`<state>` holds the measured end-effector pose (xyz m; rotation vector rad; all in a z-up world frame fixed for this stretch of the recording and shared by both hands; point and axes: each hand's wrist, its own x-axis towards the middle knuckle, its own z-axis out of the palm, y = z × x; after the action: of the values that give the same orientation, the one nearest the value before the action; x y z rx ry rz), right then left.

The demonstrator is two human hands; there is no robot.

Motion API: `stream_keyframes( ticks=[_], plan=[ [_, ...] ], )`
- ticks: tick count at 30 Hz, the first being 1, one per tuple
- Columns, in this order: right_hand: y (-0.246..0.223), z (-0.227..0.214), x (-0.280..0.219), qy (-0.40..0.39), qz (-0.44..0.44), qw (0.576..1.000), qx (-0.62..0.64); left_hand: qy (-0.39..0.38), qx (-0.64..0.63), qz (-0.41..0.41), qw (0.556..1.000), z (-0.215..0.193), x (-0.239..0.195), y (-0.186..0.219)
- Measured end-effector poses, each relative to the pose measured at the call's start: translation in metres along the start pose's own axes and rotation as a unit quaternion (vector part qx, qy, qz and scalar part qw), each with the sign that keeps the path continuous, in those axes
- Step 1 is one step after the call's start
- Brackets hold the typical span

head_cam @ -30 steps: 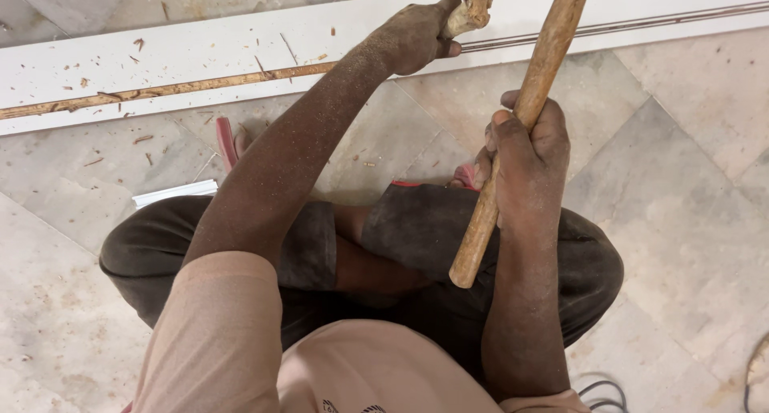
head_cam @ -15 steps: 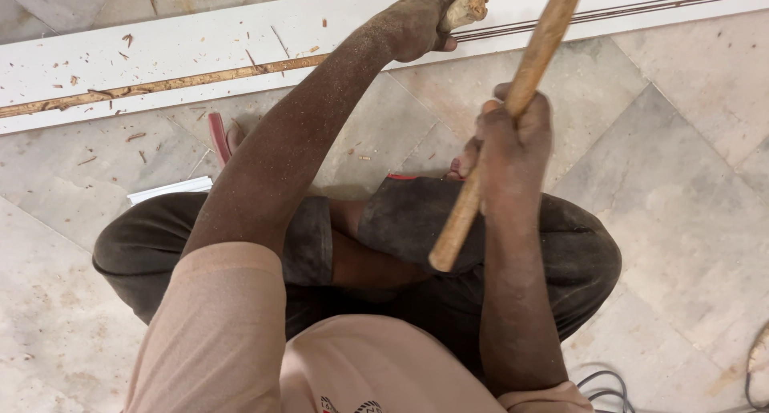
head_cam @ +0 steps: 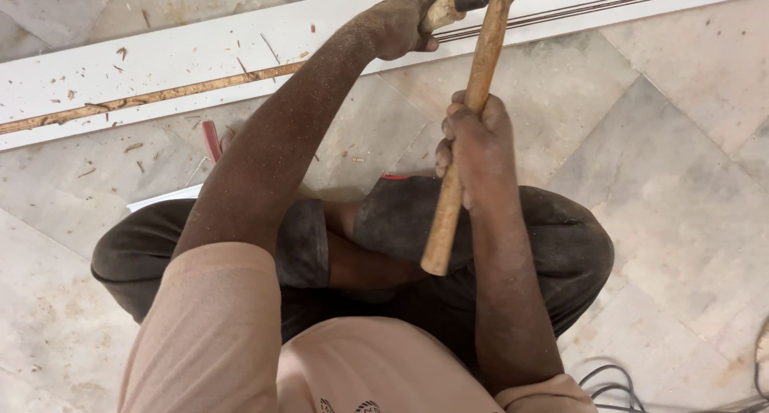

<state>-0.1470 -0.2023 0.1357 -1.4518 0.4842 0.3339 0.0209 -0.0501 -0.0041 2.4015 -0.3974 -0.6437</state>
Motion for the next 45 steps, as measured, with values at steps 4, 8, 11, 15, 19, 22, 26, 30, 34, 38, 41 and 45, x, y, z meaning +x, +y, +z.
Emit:
stream_keyframes(
  ticks=[4,8,11,15,19,22,26,30,34,38,41,45],
  plan=[
    [-0.004,-0.001,-0.002,0.043,-0.056,0.997,0.027,0.003,-0.01,-0.01,1.0,0.001,0.005,-0.01],
    [-0.007,-0.005,-0.003,-0.003,0.049,0.999,-0.014,0.028,0.056,0.048,0.997,0.01,0.017,-0.014],
    [-0.005,-0.002,-0.001,-0.018,0.045,0.998,0.026,-0.024,0.056,-0.034,0.998,0.007,0.009,-0.025],
    [-0.001,-0.003,0.002,0.042,-0.069,0.996,0.024,0.005,0.015,0.017,1.0,-0.001,-0.009,-0.032],
    [-0.011,-0.016,0.002,0.051,-0.115,0.99,0.06,0.007,-0.004,0.013,1.0,-0.012,-0.018,-0.02],
    [-0.01,-0.016,0.0,0.068,-0.119,0.99,0.036,0.007,0.001,0.002,1.0,-0.005,-0.015,-0.01],
    [-0.007,-0.012,-0.001,0.079,-0.171,0.981,0.04,0.006,0.0,0.005,1.0,-0.007,-0.017,-0.011],
    [0.004,0.003,0.002,0.039,-0.062,0.997,-0.036,0.005,0.017,-0.007,1.0,-0.007,-0.014,-0.02],
    [0.007,0.01,0.001,-0.036,0.029,0.998,-0.032,-0.005,0.0,-0.026,1.0,-0.008,-0.033,-0.038],
    [0.001,0.01,-0.001,-0.003,-0.05,0.999,0.005,0.026,-0.055,-0.067,0.996,-0.027,-0.047,-0.047],
    [-0.012,-0.002,-0.005,0.016,-0.083,0.993,0.081,0.074,0.035,-0.08,0.993,-0.029,-0.061,-0.048],
    [-0.014,-0.02,0.0,0.064,-0.076,0.987,0.125,0.12,0.132,-0.117,0.977,-0.024,-0.076,-0.059]
  ],
)
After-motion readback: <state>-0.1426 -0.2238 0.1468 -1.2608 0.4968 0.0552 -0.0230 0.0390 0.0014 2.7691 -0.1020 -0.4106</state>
